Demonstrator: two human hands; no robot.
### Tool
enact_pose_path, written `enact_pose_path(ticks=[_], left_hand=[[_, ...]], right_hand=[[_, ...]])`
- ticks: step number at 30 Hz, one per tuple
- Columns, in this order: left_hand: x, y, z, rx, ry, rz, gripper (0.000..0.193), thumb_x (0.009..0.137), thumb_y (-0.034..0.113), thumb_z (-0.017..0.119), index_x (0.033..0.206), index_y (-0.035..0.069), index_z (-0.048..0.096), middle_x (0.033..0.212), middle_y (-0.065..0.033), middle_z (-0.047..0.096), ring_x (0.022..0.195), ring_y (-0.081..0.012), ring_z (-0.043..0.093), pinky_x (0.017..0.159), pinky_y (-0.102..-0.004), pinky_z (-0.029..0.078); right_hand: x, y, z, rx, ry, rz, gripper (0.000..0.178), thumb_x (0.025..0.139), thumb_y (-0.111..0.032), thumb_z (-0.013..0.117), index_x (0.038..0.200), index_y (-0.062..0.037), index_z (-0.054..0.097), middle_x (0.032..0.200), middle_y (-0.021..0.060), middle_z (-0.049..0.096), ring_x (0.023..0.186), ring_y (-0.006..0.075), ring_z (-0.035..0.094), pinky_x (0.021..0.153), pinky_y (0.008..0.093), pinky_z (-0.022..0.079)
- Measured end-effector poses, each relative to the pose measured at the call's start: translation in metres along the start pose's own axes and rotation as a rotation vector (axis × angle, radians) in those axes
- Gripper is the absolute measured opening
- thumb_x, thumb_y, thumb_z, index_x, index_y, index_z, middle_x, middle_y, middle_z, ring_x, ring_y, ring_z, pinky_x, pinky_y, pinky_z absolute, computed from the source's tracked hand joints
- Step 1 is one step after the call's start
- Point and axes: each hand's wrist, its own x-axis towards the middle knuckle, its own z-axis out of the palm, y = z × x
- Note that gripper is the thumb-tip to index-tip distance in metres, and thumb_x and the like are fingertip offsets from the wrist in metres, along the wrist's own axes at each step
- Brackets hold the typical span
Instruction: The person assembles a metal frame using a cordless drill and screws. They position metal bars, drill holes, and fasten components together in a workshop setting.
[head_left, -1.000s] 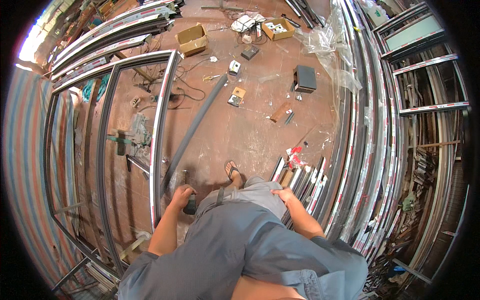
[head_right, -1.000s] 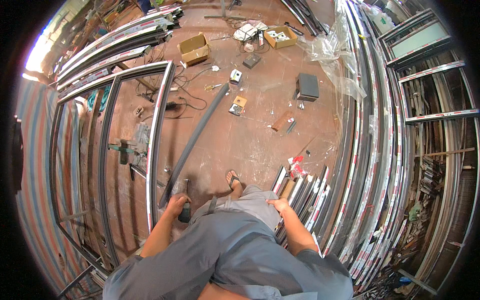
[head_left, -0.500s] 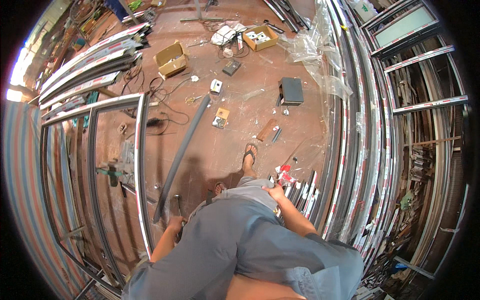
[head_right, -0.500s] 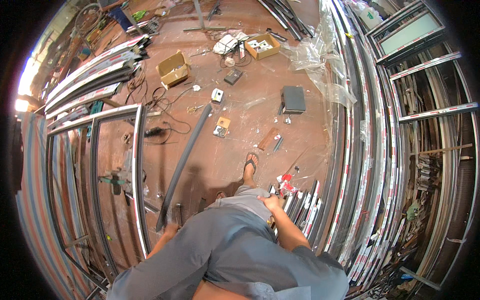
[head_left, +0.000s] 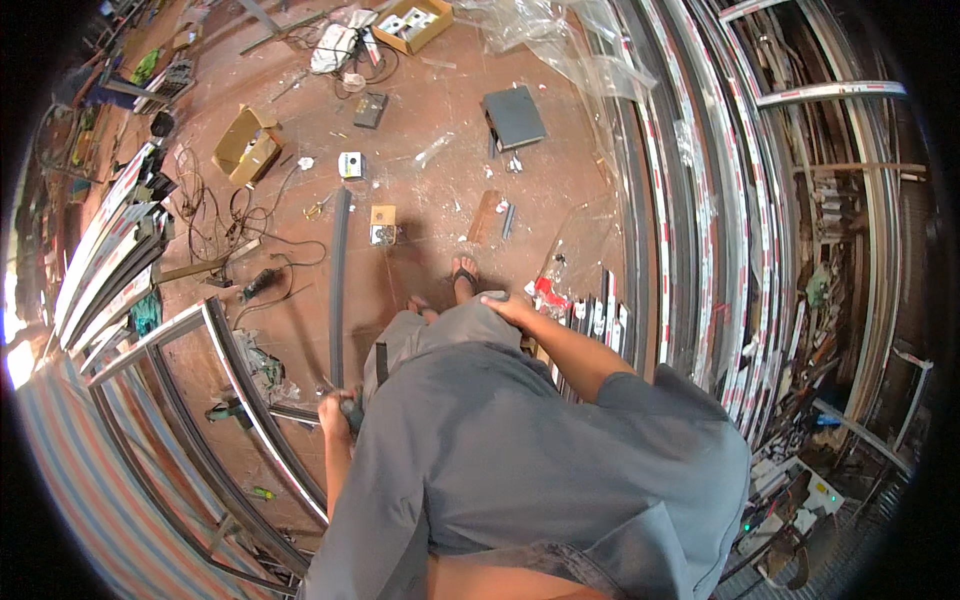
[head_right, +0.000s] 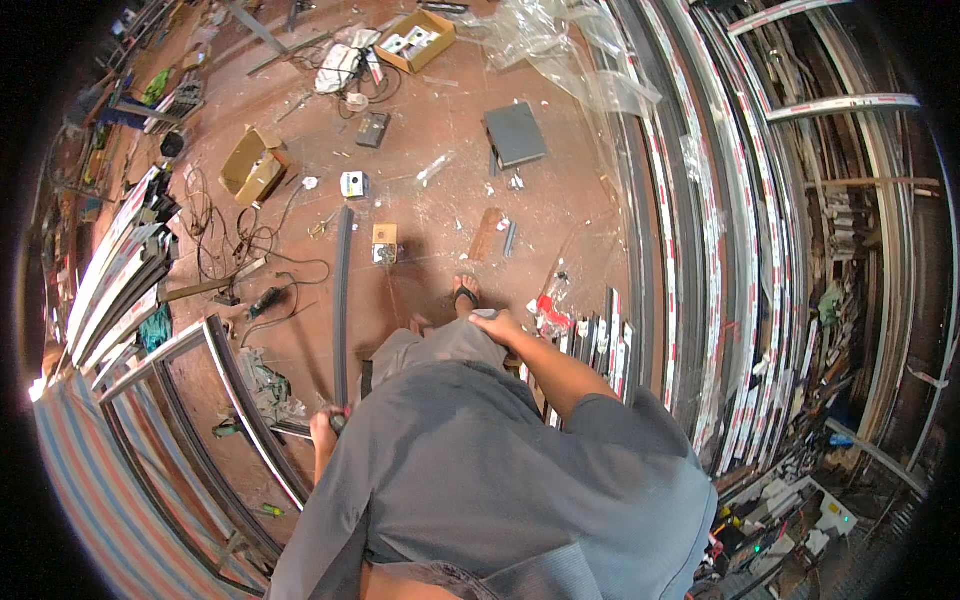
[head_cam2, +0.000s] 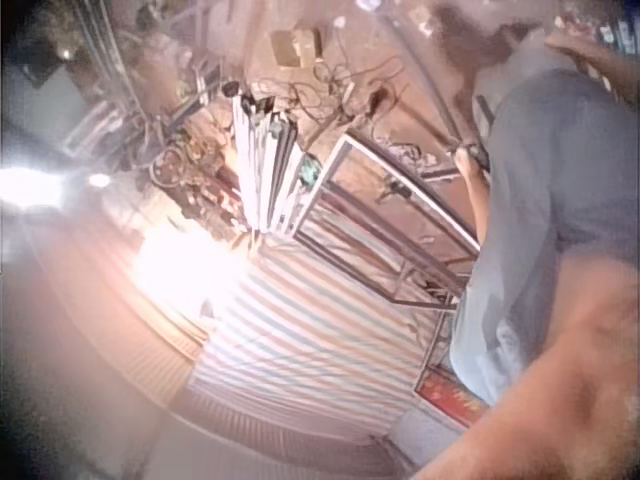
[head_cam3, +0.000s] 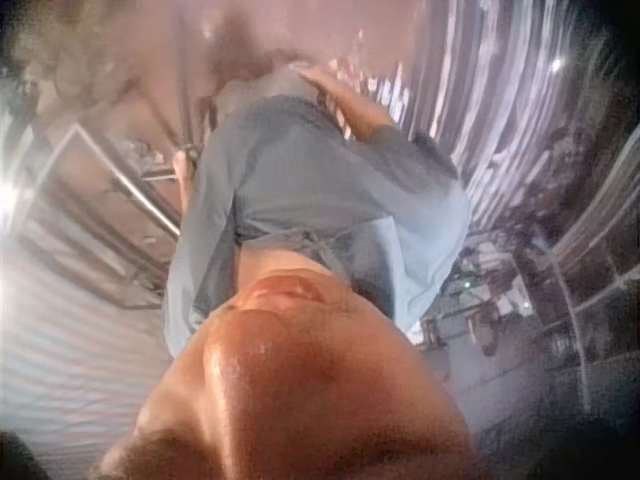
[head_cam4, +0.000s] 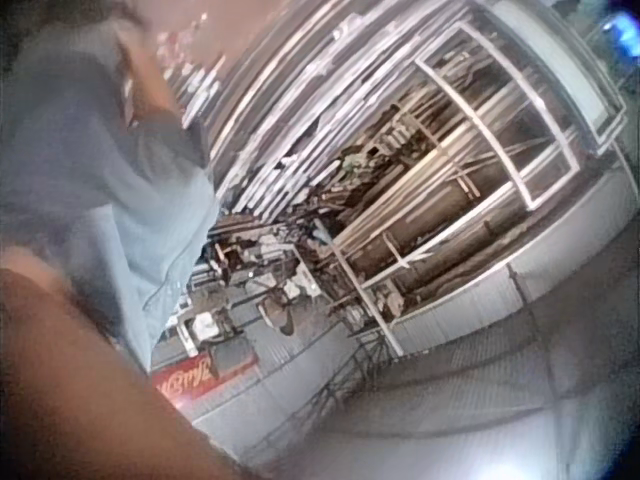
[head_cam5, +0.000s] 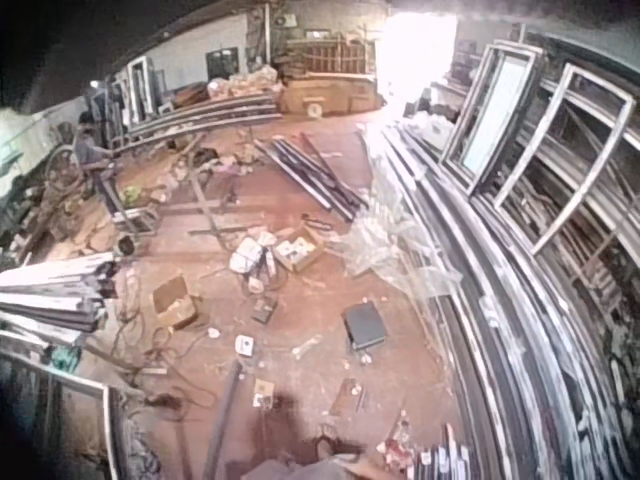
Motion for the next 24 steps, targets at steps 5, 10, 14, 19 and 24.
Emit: enact_pose_path(ticks=[5, 10, 14, 19, 24], left_hand=[[0.049, 0.053, 0.011, 0.302, -0.176, 0.090, 0.039, 0.105, 0.029, 0.058, 0.088, 0.001, 0.078, 0.084, -0.0031, 0.070, 0.081, -0.0155, 0.061, 0.076, -0.0343, 0.048], [0.080, 0.058, 0.023, 0.275, -0.237, 0.111, 0.036, 0.101, 0.025, 0.057, 0.086, -0.001, 0.078, 0.085, -0.0080, 0.074, 0.078, -0.0194, 0.067, 0.074, -0.0353, 0.052], [0.088, 0.057, 0.006, 0.342, -0.160, 0.031, 0.038, 0.098, 0.029, 0.059, 0.089, -0.001, 0.080, 0.091, -0.0110, 0.078, 0.085, -0.0224, 0.070, 0.082, -0.0360, 0.054], [0.054, 0.039, 0.015, 0.145, -0.024, -0.067, 0.035, 0.095, 0.028, 0.063, 0.093, -0.002, 0.080, 0.086, -0.0057, 0.075, 0.082, -0.0198, 0.068, 0.078, -0.0370, 0.054], [0.045, 0.031, 0.028, 0.227, 0.040, -0.193, 0.031, 0.094, 0.028, 0.066, 0.084, 0.001, 0.077, 0.077, -0.0044, 0.071, 0.066, -0.0166, 0.062, 0.063, -0.0356, 0.050]], right_hand=[[-0.076, -0.054, -0.020, 0.242, -0.300, -0.212, 0.104, 0.085, -0.070, 0.082, 0.147, 0.0103, 0.064, 0.147, 0.0290, 0.069, 0.134, 0.0390, 0.069, 0.107, 0.0437, 0.056], [-0.086, -0.059, -0.050, 0.127, -0.089, -0.096, 0.095, 0.087, -0.059, 0.082, 0.145, 0.0132, 0.062, 0.144, 0.0332, 0.068, 0.133, 0.0397, 0.070, 0.109, 0.0453, 0.055], [-0.062, -0.042, -0.030, 0.273, 0.079, -0.149, 0.091, 0.087, -0.057, 0.083, 0.142, 0.0143, 0.064, 0.133, 0.0297, 0.074, 0.118, 0.0360, 0.075, 0.101, 0.0443, 0.058], [-0.061, -0.032, -0.033, 0.716, 0.069, -0.057, 0.074, 0.095, -0.057, 0.080, 0.125, 0.0099, 0.075, 0.101, 0.0136, 0.076, 0.089, 0.0242, 0.071, 0.082, 0.0394, 0.057], [-0.057, 0.003, -0.056, 0.404, 0.034, -0.342, 0.047, 0.108, -0.040, 0.070, 0.125, 0.0031, 0.078, 0.094, 0.0024, 0.073, 0.086, 0.0181, 0.068, 0.079, 0.0350, 0.053]])
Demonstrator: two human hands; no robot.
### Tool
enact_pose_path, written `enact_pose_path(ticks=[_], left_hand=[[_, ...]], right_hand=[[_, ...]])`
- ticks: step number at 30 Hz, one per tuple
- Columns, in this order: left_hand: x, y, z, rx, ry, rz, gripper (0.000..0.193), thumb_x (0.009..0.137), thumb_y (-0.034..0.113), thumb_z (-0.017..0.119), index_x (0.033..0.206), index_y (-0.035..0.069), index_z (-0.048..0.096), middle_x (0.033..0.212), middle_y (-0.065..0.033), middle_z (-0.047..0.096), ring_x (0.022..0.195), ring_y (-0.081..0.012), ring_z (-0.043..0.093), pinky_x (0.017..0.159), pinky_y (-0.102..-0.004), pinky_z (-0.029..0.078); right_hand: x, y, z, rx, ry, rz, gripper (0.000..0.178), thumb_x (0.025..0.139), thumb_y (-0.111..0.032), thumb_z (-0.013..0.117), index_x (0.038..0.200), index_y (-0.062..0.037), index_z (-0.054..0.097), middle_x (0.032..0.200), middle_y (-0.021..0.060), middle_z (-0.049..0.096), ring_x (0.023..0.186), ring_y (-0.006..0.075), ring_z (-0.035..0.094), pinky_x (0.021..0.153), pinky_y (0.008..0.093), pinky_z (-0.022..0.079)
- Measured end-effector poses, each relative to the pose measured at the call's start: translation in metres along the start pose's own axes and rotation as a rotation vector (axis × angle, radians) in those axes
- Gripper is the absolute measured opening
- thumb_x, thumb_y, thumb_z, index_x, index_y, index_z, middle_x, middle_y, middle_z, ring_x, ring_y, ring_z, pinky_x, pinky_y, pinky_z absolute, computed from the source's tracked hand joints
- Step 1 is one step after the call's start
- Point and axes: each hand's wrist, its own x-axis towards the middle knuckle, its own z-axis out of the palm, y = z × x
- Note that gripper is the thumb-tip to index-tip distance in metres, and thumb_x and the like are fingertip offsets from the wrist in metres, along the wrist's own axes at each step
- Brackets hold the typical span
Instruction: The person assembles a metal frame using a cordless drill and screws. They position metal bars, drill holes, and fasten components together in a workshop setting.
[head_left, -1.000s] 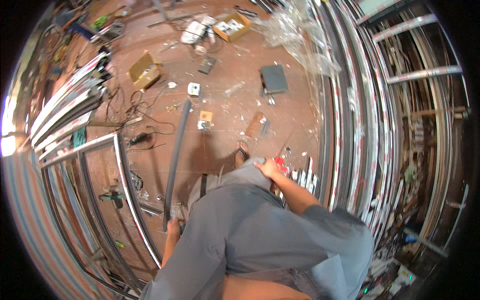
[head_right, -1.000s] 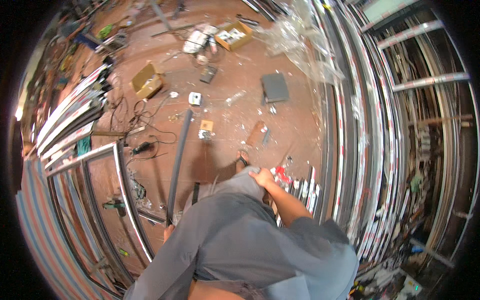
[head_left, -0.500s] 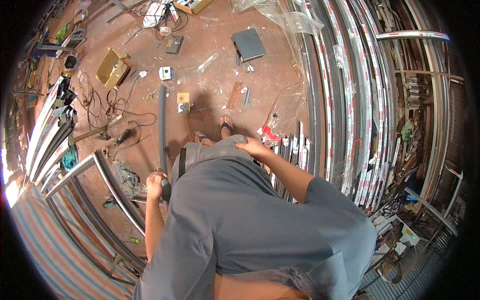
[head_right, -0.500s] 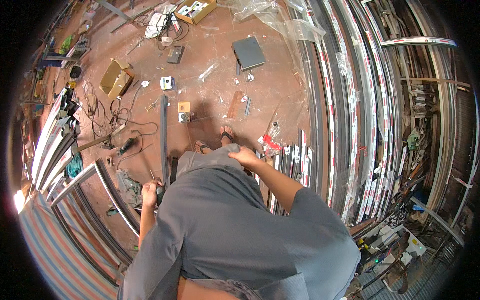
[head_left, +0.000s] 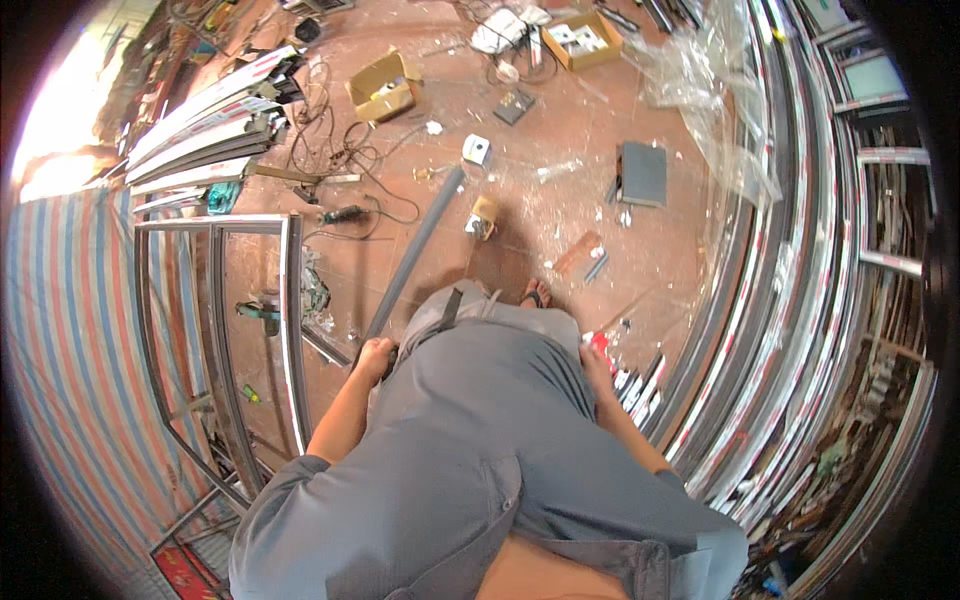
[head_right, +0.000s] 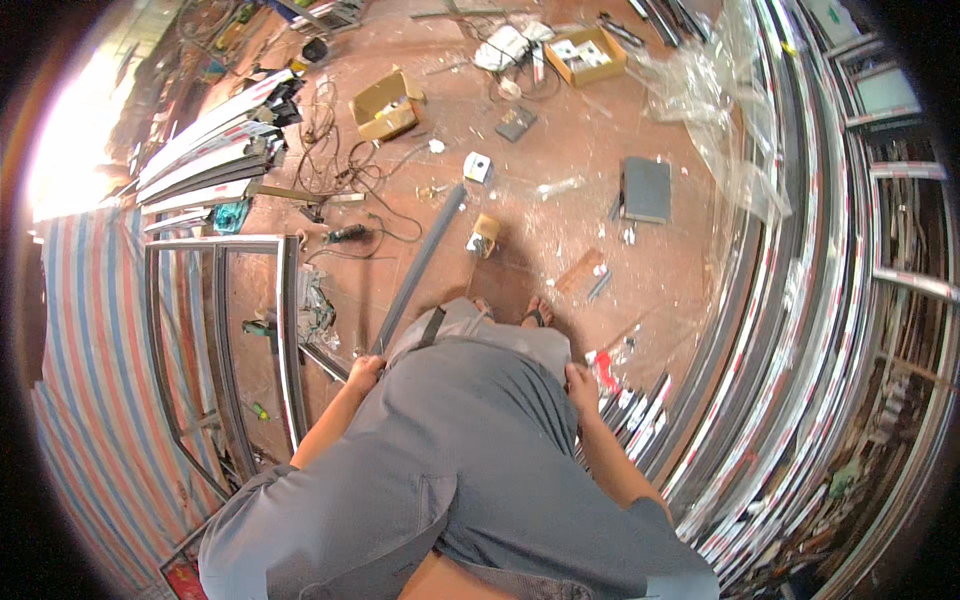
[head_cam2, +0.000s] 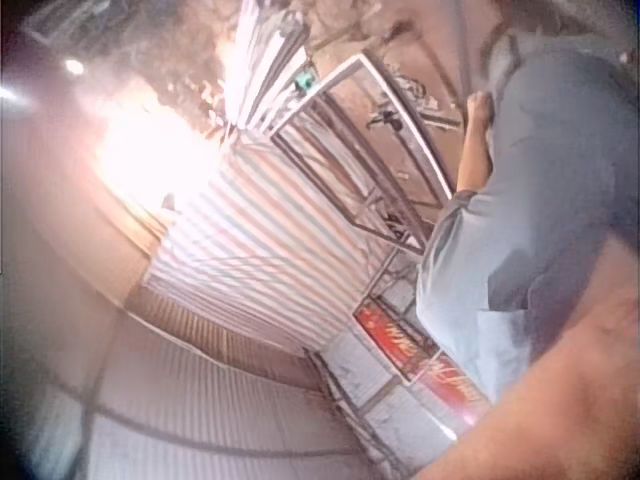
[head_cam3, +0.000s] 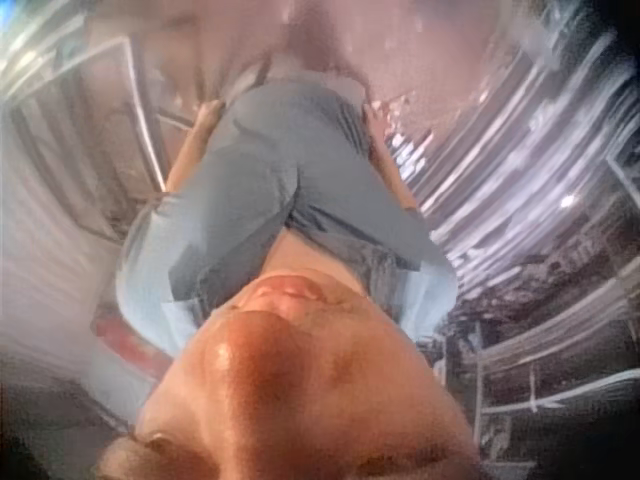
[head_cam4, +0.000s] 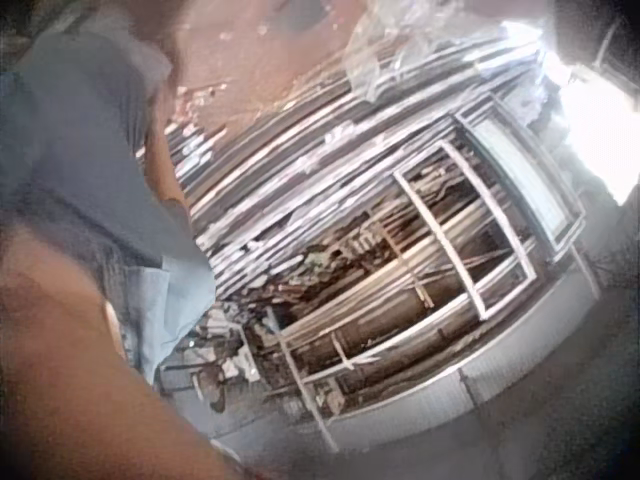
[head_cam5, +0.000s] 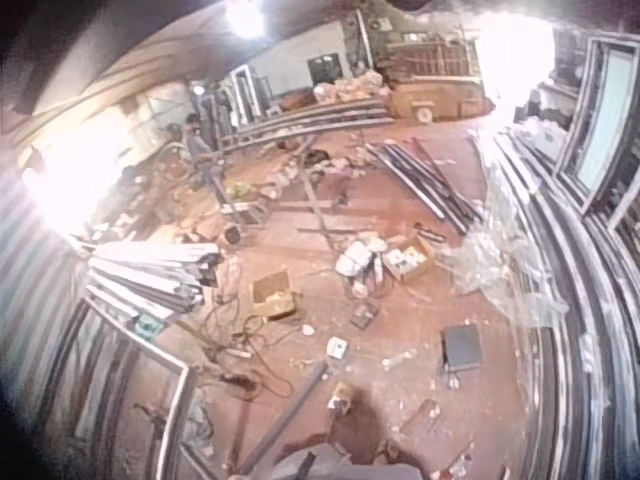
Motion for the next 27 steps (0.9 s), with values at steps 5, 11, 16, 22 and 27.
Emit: enact_pose_path(ticks=[5, 11, 16, 22, 27], left_hand=[[-0.008, -0.012, 0.015, -0.116, 0.067, 0.002, 0.031, 0.093, 0.027, 0.064, 0.081, 0.000, 0.075, 0.075, -0.0040, 0.067, 0.064, -0.0187, 0.060, 0.063, -0.0363, 0.048], [0.002, -0.021, 0.020, -0.133, 0.046, 0.020, 0.035, 0.093, 0.027, 0.064, 0.067, 0.003, 0.064, 0.065, -0.0008, 0.059, 0.057, -0.0150, 0.051, 0.055, -0.0381, 0.040], [-0.012, 0.017, 0.032, -0.027, 0.105, 0.027, 0.037, 0.097, 0.027, 0.060, 0.066, 0.005, 0.061, 0.065, 0.0007, 0.056, 0.056, -0.0133, 0.049, 0.053, -0.0384, 0.037], [0.002, 0.020, 0.028, -0.008, 0.094, 0.026, 0.038, 0.097, 0.030, 0.060, 0.072, 0.002, 0.066, 0.068, -0.0015, 0.059, 0.061, -0.0155, 0.052, 0.057, -0.0390, 0.041], [0.040, 0.023, 0.028, -0.128, 0.097, -0.097, 0.043, 0.095, 0.033, 0.060, 0.096, -0.003, 0.084, 0.083, -0.0123, 0.075, 0.074, -0.0234, 0.068, 0.072, -0.0408, 0.055]], right_hand=[[-0.042, -0.047, -0.025, 0.147, -0.210, -0.079, 0.037, 0.110, -0.021, 0.068, 0.140, -0.0005, 0.071, 0.112, 0.0021, 0.070, 0.104, 0.0144, 0.065, 0.093, 0.0298, 0.052], [0.011, -0.077, -0.023, -0.099, -0.336, -0.235, 0.019, 0.104, -0.008, 0.071, 0.122, -0.0009, 0.072, 0.108, 0.0018, 0.072, 0.101, 0.0152, 0.069, 0.090, 0.0300, 0.055], [0.077, -0.086, 0.015, -0.430, -0.051, -0.335, 0.012, 0.101, -0.012, 0.063, 0.103, -0.0033, 0.071, 0.091, 0.0125, 0.074, 0.086, 0.0225, 0.070, 0.081, 0.0374, 0.056], [0.133, -0.065, 0.031, -0.494, -0.076, -0.488, 0.019, 0.099, -0.024, 0.065, 0.103, -0.0070, 0.073, 0.089, 0.0163, 0.072, 0.085, 0.0251, 0.070, 0.080, 0.0390, 0.055], [0.138, -0.116, 0.009, -0.366, -0.346, -0.124, 0.022, 0.091, -0.010, 0.079, 0.112, -0.0058, 0.077, 0.099, 0.0097, 0.080, 0.092, 0.0206, 0.076, 0.085, 0.0348, 0.059]])
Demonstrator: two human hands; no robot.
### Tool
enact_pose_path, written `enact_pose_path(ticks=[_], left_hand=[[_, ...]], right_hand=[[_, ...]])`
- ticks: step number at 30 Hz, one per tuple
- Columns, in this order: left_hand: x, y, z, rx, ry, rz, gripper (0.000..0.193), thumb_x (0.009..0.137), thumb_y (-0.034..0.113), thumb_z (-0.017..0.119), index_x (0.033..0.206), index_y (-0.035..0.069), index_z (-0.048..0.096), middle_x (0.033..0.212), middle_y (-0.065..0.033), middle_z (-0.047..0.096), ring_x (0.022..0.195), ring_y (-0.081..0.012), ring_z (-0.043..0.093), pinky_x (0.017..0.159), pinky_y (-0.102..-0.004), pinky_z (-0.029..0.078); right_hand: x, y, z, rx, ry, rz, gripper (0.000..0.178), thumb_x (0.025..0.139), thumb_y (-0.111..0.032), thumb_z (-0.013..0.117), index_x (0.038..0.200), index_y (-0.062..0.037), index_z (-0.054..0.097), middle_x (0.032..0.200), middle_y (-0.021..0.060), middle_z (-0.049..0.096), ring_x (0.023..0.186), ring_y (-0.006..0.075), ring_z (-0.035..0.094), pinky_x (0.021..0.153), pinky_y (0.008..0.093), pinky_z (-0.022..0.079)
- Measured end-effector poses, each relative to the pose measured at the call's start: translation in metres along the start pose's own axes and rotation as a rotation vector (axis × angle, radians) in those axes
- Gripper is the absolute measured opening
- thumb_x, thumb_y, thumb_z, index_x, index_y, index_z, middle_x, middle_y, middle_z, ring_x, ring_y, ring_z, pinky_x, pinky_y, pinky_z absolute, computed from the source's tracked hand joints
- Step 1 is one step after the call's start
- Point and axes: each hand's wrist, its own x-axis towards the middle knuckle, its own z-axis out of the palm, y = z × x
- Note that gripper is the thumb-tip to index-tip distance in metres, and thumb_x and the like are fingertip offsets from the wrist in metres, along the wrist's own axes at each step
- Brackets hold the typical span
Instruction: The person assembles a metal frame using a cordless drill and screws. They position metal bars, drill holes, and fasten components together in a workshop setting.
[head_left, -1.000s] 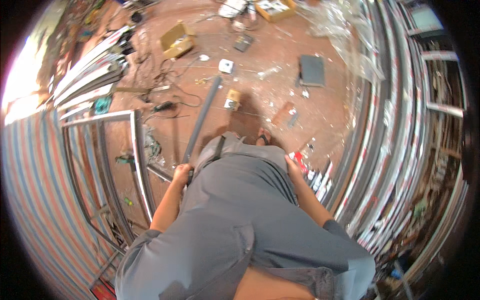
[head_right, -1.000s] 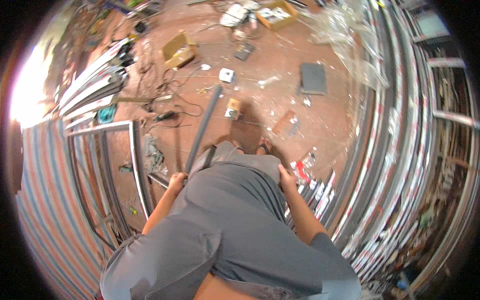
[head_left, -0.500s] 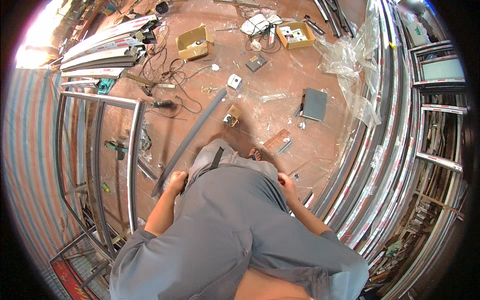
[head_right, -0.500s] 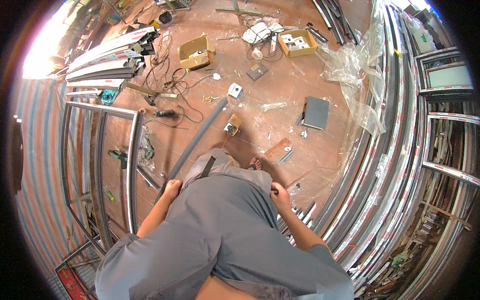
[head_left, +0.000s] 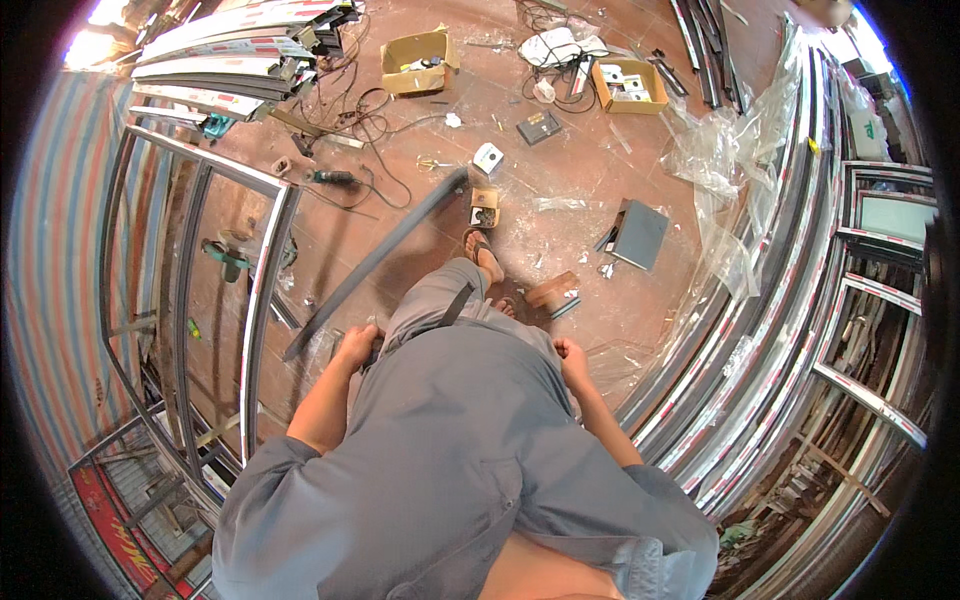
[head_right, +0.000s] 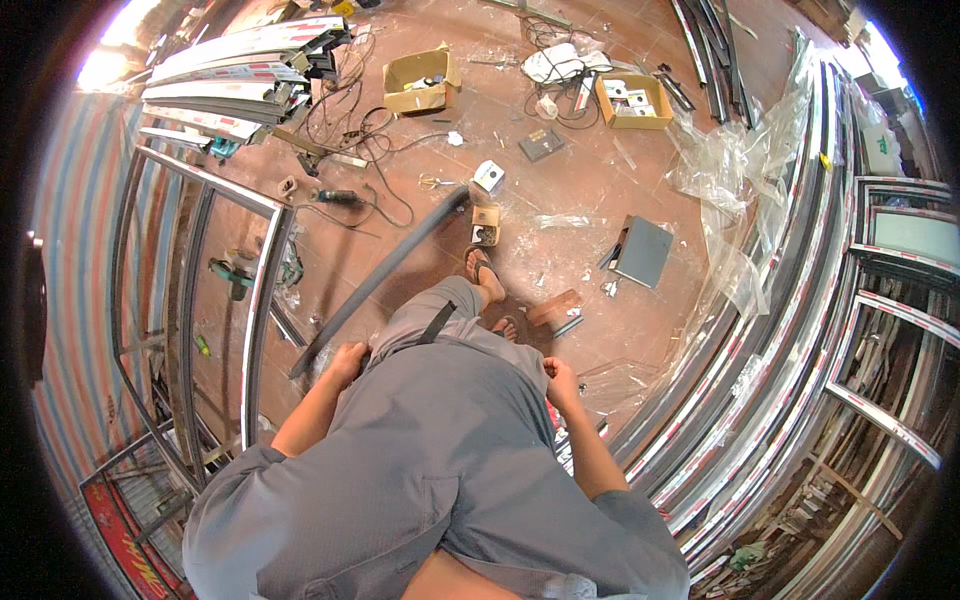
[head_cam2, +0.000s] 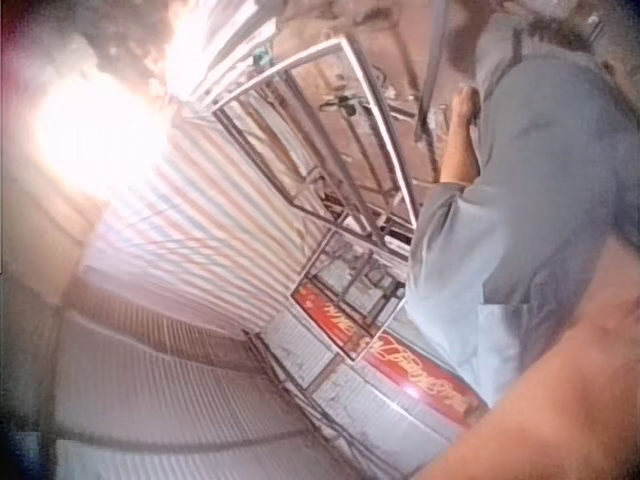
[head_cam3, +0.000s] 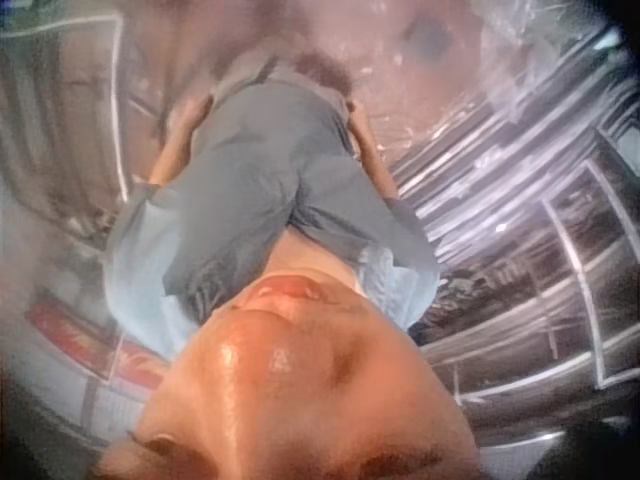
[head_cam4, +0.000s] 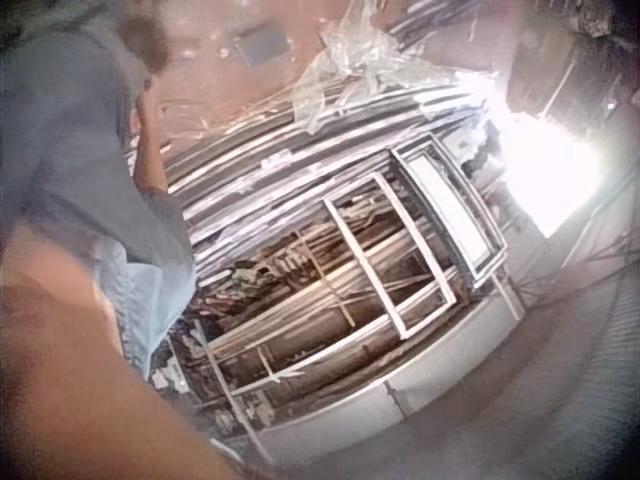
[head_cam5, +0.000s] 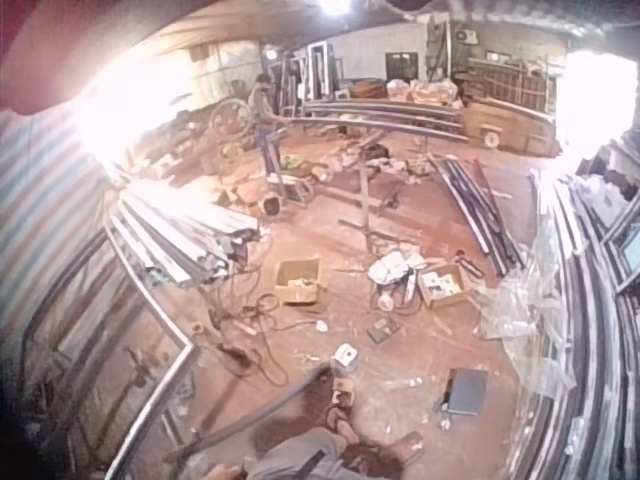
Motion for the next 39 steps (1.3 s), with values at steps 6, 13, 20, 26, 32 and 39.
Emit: enact_pose_path(ticks=[6, 13, 20, 26, 32, 39], left_hand=[[0.071, 0.009, -0.008, 0.098, -0.080, -0.031, 0.042, 0.096, 0.036, 0.061, 0.100, 0.001, 0.084, 0.093, -0.0129, 0.079, 0.085, -0.0257, 0.072, 0.082, -0.0416, 0.056], [0.148, 0.081, -0.011, -0.042, -0.070, -0.027, 0.041, 0.091, 0.032, 0.062, 0.097, 0.000, 0.085, 0.089, -0.0132, 0.079, 0.083, -0.0263, 0.072, 0.080, -0.0412, 0.056], [0.219, 0.161, -0.027, -0.214, -0.007, 0.097, 0.040, 0.092, 0.030, 0.061, 0.094, -0.004, 0.083, 0.085, -0.0145, 0.078, 0.081, -0.0251, 0.073, 0.079, -0.0425, 0.057], [0.245, 0.209, -0.015, -0.202, 0.142, 0.082, 0.028, 0.096, 0.023, 0.062, 0.096, 0.001, 0.080, 0.097, -0.0151, 0.078, 0.095, -0.0275, 0.074, 0.086, -0.0421, 0.056], [0.255, 0.276, 0.023, -0.365, 0.283, 0.217, 0.023, 0.100, 0.017, 0.059, 0.096, 0.000, 0.075, 0.097, -0.0129, 0.073, 0.096, -0.0268, 0.071, 0.090, -0.0404, 0.055], [0.254, 0.324, 0.099, -0.661, 0.379, 0.069, 0.025, 0.103, 0.024, 0.062, 0.100, 0.002, 0.075, 0.098, -0.0160, 0.071, 0.097, -0.0316, 0.072, 0.088, -0.0446, 0.055]], right_hand=[[0.028, -0.038, -0.057, -0.444, -0.221, 0.090, 0.031, 0.088, -0.011, 0.079, 0.118, -0.0046, 0.078, 0.112, 0.0157, 0.083, 0.105, 0.0272, 0.080, 0.094, 0.0397, 0.062], [0.126, -0.168, -0.079, -0.697, -0.003, 0.088, 0.035, 0.086, -0.022, 0.083, 0.114, -0.0019, 0.077, 0.109, 0.0166, 0.082, 0.103, 0.0311, 0.080, 0.093, 0.0432, 0.061], [0.259, -0.334, -0.052, -0.706, -0.005, -0.059, 0.039, 0.090, -0.027, 0.082, 0.118, -0.0016, 0.075, 0.111, 0.0183, 0.081, 0.099, 0.0339, 0.080, 0.091, 0.0443, 0.061], [0.400, -0.398, -0.003, -0.848, -0.290, -0.135, 0.036, 0.093, -0.025, 0.080, 0.119, -0.0007, 0.074, 0.112, 0.0177, 0.081, 0.100, 0.0312, 0.079, 0.091, 0.0429, 0.061], [0.541, -0.397, 0.059, -1.042, -0.677, -0.127, 0.037, 0.093, -0.030, 0.080, 0.117, -0.0021, 0.075, 0.118, 0.0204, 0.080, 0.107, 0.0368, 0.078, 0.096, 0.0470, 0.060], [0.657, -0.373, 0.078, -1.422, -0.831, -0.295, 0.036, 0.090, -0.032, 0.079, 0.112, -0.0031, 0.077, 0.114, 0.0244, 0.079, 0.108, 0.0423, 0.076, 0.097, 0.0509, 0.060]])
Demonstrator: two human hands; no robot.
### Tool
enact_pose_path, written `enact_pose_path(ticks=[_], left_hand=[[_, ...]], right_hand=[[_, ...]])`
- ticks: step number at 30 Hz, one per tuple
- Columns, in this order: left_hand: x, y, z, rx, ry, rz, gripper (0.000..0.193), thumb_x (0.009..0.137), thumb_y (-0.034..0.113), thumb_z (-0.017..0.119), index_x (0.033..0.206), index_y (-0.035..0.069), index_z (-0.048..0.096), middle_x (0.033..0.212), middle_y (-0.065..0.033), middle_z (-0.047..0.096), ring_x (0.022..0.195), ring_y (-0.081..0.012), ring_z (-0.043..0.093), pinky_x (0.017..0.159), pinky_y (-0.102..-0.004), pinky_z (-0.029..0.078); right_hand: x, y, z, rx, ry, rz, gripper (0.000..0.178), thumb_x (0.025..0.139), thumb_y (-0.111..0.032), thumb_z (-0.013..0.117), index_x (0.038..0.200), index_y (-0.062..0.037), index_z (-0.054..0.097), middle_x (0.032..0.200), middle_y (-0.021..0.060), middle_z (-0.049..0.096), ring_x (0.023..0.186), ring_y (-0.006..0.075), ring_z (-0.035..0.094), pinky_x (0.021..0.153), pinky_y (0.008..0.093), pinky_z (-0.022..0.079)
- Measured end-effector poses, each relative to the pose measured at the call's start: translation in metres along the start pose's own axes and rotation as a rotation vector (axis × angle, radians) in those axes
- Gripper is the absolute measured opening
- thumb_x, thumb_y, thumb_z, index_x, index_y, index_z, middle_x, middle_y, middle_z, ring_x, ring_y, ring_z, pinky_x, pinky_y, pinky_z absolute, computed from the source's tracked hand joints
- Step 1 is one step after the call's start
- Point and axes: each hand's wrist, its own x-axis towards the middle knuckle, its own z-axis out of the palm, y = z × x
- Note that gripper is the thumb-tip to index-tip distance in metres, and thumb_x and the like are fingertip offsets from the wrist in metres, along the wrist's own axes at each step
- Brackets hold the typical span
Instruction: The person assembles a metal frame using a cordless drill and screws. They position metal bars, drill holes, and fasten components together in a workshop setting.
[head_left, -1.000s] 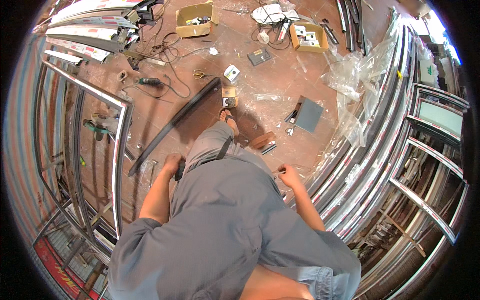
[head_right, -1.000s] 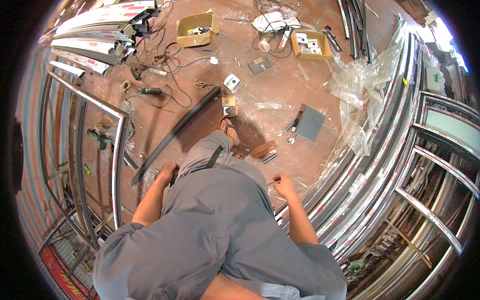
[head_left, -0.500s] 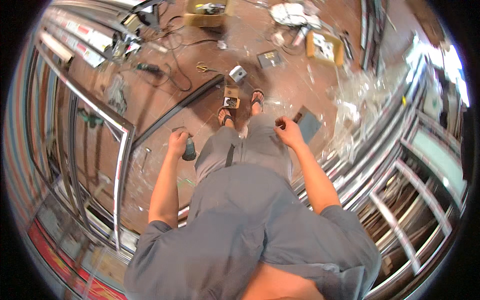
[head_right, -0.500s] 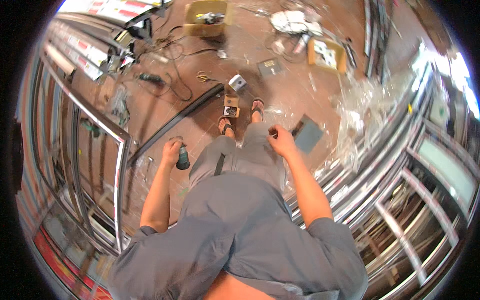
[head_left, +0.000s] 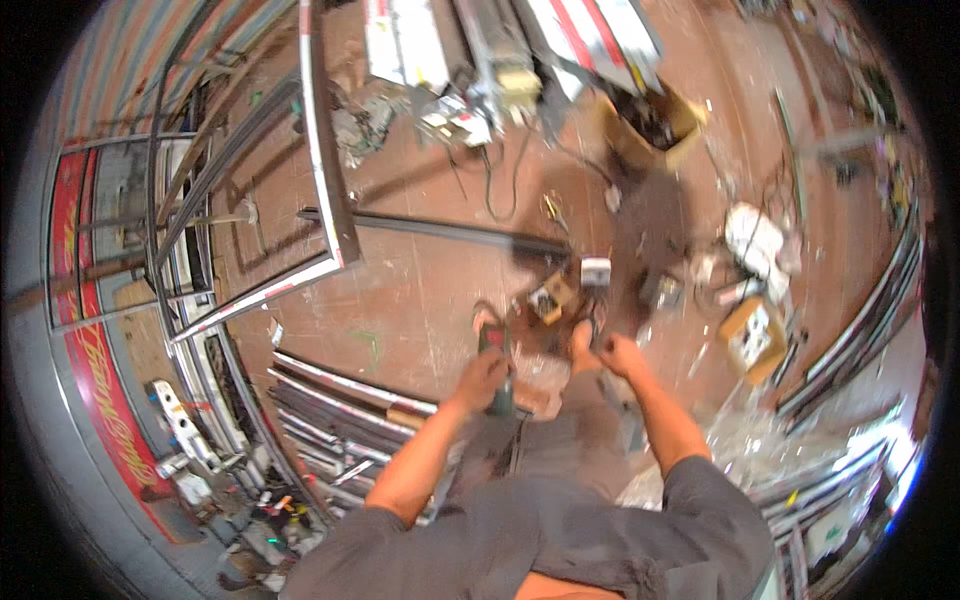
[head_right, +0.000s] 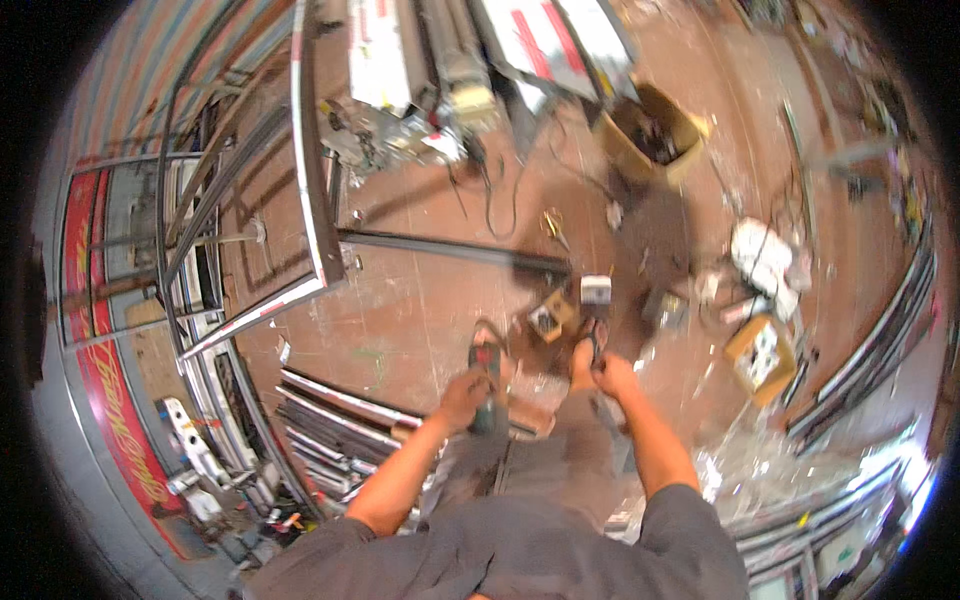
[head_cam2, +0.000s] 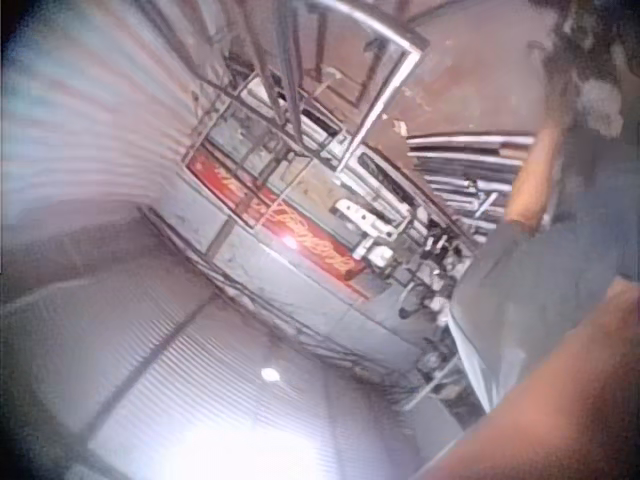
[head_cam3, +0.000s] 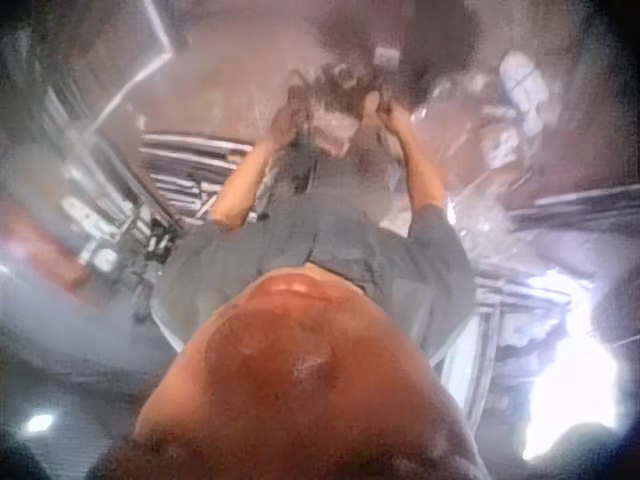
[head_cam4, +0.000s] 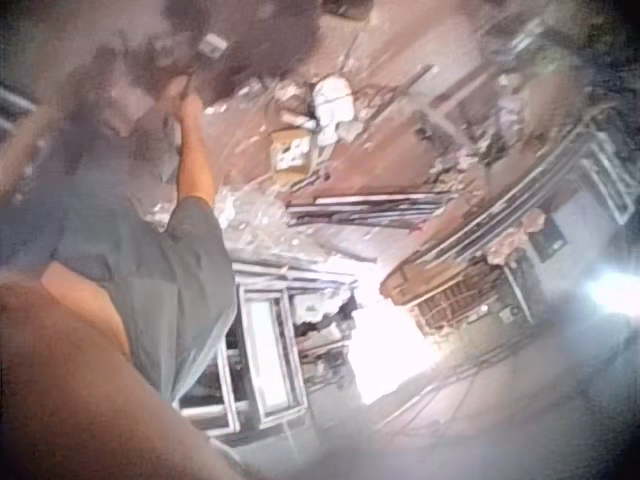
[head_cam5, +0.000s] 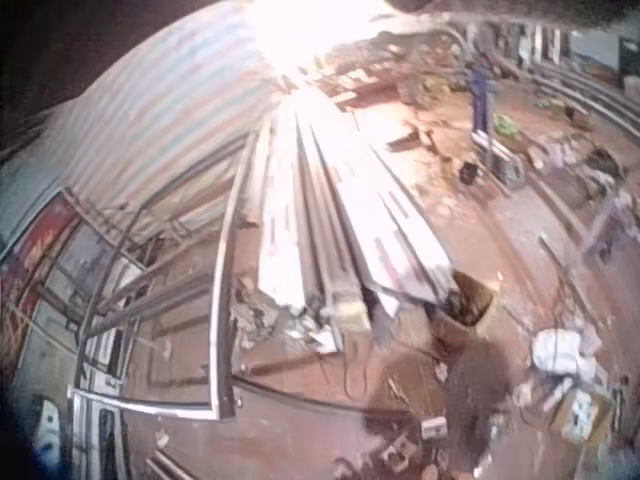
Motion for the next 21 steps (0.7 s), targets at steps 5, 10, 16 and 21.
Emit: enact_pose_path(ticks=[5, 10, 16, 21], left_hand=[[-0.044, -0.057, 0.013, -0.004, 0.176, 0.095, 0.027, 0.104, 0.021, 0.057, 0.100, 0.002, 0.075, 0.100, -0.0133, 0.074, 0.098, -0.0272, 0.071, 0.093, -0.0409, 0.054], [-0.101, -0.056, -0.029, -0.441, 0.346, 0.060, 0.032, 0.105, 0.023, 0.057, 0.096, -0.001, 0.076, 0.102, -0.0114, 0.076, 0.099, -0.0227, 0.070, 0.095, -0.0379, 0.054], [-0.162, -0.111, -0.117, -0.580, 0.666, 0.159, 0.044, 0.106, 0.037, 0.057, 0.096, 0.000, 0.077, 0.101, -0.0117, 0.076, 0.101, -0.0217, 0.070, 0.096, -0.0376, 0.053], [-0.232, -0.168, -0.212, -0.424, 0.886, 0.193, 0.034, 0.105, 0.026, 0.056, 0.094, 0.001, 0.075, 0.096, -0.0073, 0.072, 0.096, -0.0198, 0.067, 0.092, -0.0366, 0.053]], right_hand=[[0.020, 0.017, 0.003, -0.281, -0.204, 0.075, 0.049, 0.084, -0.044, 0.084, 0.113, -0.0031, 0.082, 0.118, 0.0240, 0.080, 0.112, 0.0426, 0.077, 0.100, 0.0521, 0.060], [0.026, -0.154, -0.024, 0.214, -0.295, -0.152, 0.059, 0.093, -0.052, 0.084, 0.118, 0.0003, 0.081, 0.105, 0.0144, 0.081, 0.098, 0.0281, 0.077, 0.090, 0.0411, 0.059], [-0.016, -0.435, 0.010, 0.624, -0.536, -0.397, 0.068, 0.102, -0.043, 0.081, 0.148, 0.0036, 0.062, 0.139, 0.0145, 0.071, 0.124, 0.0221, 0.070, 0.106, 0.0359, 0.055], [-0.066, -0.629, 0.063, 1.012, -0.877, -0.118, 0.101, 0.108, -0.065, 0.062, 0.175, -0.0024, 0.020, 0.177, 0.0208, 0.037, 0.158, 0.0373, 0.046, 0.129, 0.0549, 0.038]])
